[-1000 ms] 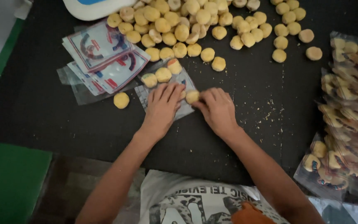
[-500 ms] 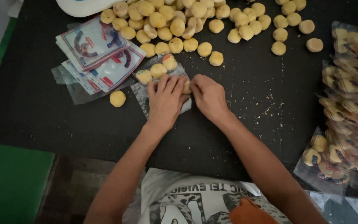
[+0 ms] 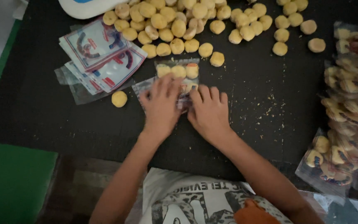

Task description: Packing small round pastries into individual plastic bags at a packaging station.

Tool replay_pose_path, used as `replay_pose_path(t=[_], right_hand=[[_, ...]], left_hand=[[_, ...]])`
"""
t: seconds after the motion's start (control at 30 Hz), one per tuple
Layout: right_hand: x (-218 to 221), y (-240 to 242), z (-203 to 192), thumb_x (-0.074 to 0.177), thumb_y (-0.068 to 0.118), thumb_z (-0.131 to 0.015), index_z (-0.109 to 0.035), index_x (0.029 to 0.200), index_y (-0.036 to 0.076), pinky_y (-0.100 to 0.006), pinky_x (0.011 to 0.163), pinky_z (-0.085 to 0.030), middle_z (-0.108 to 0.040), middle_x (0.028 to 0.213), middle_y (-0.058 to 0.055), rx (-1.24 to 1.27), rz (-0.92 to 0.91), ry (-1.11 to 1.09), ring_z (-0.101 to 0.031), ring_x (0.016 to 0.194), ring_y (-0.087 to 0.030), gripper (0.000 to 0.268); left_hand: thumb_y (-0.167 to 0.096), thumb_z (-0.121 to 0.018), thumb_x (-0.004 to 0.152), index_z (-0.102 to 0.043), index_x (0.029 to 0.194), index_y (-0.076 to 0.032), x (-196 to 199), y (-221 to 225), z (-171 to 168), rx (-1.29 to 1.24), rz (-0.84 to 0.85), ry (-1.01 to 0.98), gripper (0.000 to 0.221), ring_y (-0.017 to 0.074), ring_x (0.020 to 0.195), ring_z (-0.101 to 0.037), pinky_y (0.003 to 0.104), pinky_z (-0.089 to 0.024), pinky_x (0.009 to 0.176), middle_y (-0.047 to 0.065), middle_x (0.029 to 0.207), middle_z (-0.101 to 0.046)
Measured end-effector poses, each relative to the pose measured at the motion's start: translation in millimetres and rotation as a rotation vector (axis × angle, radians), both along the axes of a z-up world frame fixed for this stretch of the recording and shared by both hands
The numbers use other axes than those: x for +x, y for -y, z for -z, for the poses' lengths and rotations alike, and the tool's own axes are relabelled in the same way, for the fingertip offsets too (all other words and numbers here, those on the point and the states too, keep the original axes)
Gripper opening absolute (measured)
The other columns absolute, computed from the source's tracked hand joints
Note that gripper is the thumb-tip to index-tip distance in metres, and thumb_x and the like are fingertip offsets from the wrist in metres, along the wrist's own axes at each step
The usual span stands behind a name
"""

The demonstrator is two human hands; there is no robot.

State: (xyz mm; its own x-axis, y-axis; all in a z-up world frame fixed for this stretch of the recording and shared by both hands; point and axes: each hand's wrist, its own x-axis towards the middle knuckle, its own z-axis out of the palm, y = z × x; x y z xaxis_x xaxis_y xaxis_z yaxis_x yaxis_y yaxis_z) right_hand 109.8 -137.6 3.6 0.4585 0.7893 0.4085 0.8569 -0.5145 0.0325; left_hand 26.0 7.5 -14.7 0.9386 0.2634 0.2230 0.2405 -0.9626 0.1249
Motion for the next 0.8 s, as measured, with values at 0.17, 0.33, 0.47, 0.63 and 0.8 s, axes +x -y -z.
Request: replay_pose_path(t=[0.17,0.33,0.47,0.63,0.8], right_hand=[[26,-9,40,0.083,0.020,-0.063,-0.058,0.093,0.012,-0.036,0.066,-0.040,-0.050,0.084,-0.003,0.098,-0.071,0.095,-0.054,0.082,-0.026,0.014],[23,-7,42,0.086,0.019,-0.059,-0.055,0.090,0.012,-0.035,0.066,-0.041,-0.050,0.083,-0.003,0.116,-0.108,0.088,-0.054,0.081,-0.025,0.009],[22,-6,38,0.086,0.018,-0.059,-0.056,0.090,0.011,-0.037,0.066,-0.041,-0.051,0.085,-0.004,0.096,-0.109,0.070,-0.054,0.082,-0.027,0.009],[28,-15,13,0.079,0.010,-0.065,-0.056,0.102,0.008,-0.044,0.071,-0.045,-0.050,0.096,-0.010,0.139,-0.067,-0.120,-0.054,0.091,-0.035,0.025],[28,-13,-1,0.083,0.004,-0.066,-0.052,0.109,0.006,-0.050,0.077,-0.051,-0.048,0.107,-0.013,0.235,-0.077,-0.525,-0.055,0.102,-0.043,0.030]], left_hand=[[-0.033,-0.072,0.087,-0.053,0.126,-0.019,-25,-24,19,-0.334,-0.134,0.267,0.046,0.0296,0.104,-0.056,0.043,-0.045,0.079,0.000,0.115,-0.047],[-0.013,-0.064,0.089,-0.052,0.105,-0.018,-16,-30,30,-0.431,-0.095,0.339,0.021,0.0266,0.083,-0.059,0.034,-0.047,0.071,-0.005,0.096,-0.041],[-0.003,-0.057,0.090,-0.052,0.098,-0.015,-14,-28,10,-0.459,-0.028,0.380,0.016,0.0344,0.082,-0.058,0.040,-0.047,0.071,0.002,0.091,-0.043],[-0.028,-0.063,0.089,-0.047,0.136,-0.017,-10,-15,-24,-0.299,-0.038,0.209,0.050,0.0323,0.113,-0.039,0.054,-0.032,0.085,0.008,0.124,-0.045],[-0.030,-0.076,0.077,-0.048,0.132,-0.018,14,-19,-6,-0.125,-0.052,0.170,0.063,0.0296,0.121,-0.033,0.052,-0.029,0.082,0.004,0.127,-0.043]])
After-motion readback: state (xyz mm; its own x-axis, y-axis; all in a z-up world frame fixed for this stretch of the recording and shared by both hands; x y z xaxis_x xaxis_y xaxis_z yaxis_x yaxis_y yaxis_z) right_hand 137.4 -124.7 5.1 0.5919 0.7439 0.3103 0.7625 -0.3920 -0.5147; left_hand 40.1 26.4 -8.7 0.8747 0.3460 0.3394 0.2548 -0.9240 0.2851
